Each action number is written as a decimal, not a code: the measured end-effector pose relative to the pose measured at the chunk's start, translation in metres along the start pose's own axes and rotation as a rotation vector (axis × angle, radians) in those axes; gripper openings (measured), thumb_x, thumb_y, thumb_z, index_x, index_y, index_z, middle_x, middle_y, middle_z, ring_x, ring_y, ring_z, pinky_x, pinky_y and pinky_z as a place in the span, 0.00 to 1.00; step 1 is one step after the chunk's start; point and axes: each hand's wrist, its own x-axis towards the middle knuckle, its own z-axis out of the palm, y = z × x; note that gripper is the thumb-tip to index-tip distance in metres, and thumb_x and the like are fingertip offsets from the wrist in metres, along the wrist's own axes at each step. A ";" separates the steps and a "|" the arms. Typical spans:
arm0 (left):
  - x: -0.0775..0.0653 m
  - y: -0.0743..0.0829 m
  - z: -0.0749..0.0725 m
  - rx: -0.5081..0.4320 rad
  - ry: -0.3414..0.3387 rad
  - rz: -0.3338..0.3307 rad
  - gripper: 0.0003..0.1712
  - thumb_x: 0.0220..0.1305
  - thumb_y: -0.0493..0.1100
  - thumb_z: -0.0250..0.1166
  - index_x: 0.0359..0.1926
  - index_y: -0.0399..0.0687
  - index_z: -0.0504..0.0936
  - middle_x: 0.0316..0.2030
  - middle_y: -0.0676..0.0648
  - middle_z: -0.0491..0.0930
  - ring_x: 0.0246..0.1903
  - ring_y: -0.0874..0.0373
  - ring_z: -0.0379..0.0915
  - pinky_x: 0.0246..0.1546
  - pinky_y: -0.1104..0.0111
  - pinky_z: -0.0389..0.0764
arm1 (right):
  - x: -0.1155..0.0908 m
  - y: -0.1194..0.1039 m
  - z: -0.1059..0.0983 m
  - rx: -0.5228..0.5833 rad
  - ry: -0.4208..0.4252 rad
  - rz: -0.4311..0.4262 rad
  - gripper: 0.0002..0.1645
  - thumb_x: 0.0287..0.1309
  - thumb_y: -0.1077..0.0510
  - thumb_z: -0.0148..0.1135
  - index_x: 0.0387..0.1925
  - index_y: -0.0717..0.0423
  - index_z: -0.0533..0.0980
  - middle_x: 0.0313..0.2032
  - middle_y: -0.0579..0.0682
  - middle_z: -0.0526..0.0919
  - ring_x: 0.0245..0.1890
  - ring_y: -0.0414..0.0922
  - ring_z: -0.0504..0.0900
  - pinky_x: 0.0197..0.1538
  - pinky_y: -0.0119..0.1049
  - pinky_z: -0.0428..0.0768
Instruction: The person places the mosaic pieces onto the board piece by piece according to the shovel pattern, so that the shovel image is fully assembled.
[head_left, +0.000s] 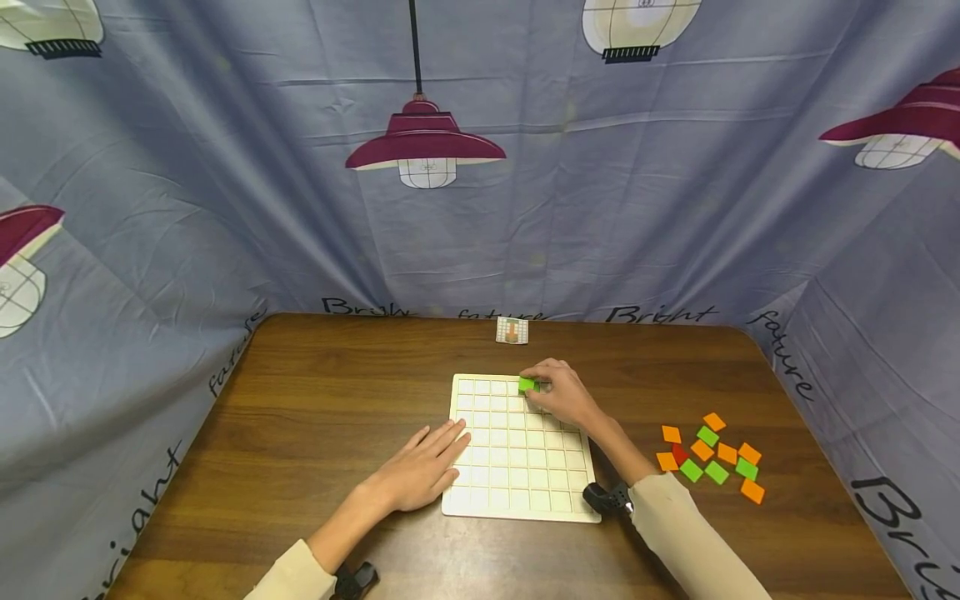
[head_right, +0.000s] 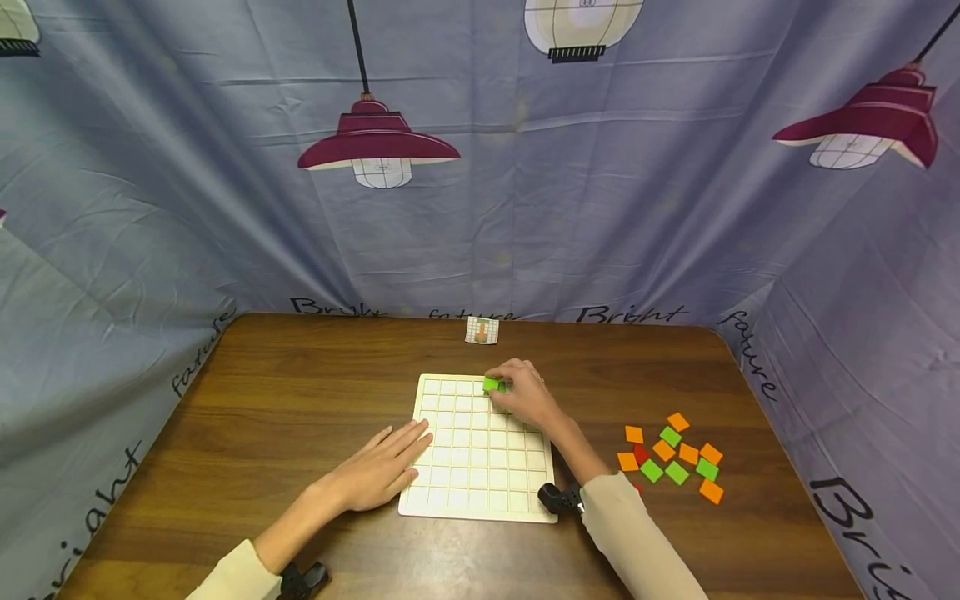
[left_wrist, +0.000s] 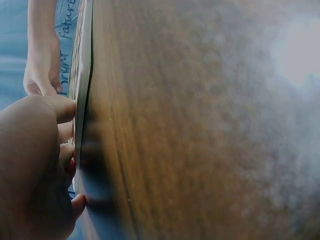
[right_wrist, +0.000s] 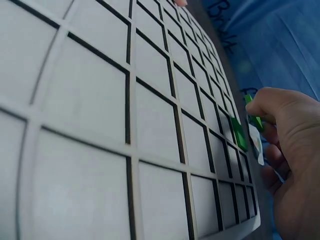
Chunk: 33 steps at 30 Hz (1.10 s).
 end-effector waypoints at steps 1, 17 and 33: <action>0.000 0.000 0.000 -0.001 0.000 0.001 0.33 0.80 0.50 0.46 0.78 0.43 0.54 0.78 0.41 0.45 0.76 0.48 0.40 0.72 0.47 0.48 | 0.001 0.000 0.001 -0.003 -0.003 0.003 0.19 0.60 0.62 0.68 0.54 0.59 0.82 0.47 0.50 0.79 0.46 0.50 0.72 0.47 0.45 0.76; 0.001 0.000 -0.001 -0.008 -0.003 0.002 0.33 0.81 0.51 0.45 0.78 0.44 0.54 0.78 0.42 0.45 0.76 0.49 0.39 0.72 0.47 0.48 | 0.013 -0.004 0.013 -0.063 -0.022 0.021 0.17 0.59 0.61 0.68 0.51 0.54 0.85 0.47 0.50 0.80 0.44 0.50 0.70 0.41 0.42 0.71; 0.001 -0.002 0.000 -0.004 -0.008 -0.005 0.33 0.81 0.52 0.45 0.79 0.44 0.52 0.78 0.43 0.44 0.76 0.49 0.39 0.72 0.47 0.48 | 0.016 -0.002 0.015 -0.101 -0.050 0.001 0.18 0.58 0.59 0.70 0.51 0.53 0.85 0.47 0.50 0.80 0.45 0.51 0.71 0.48 0.49 0.69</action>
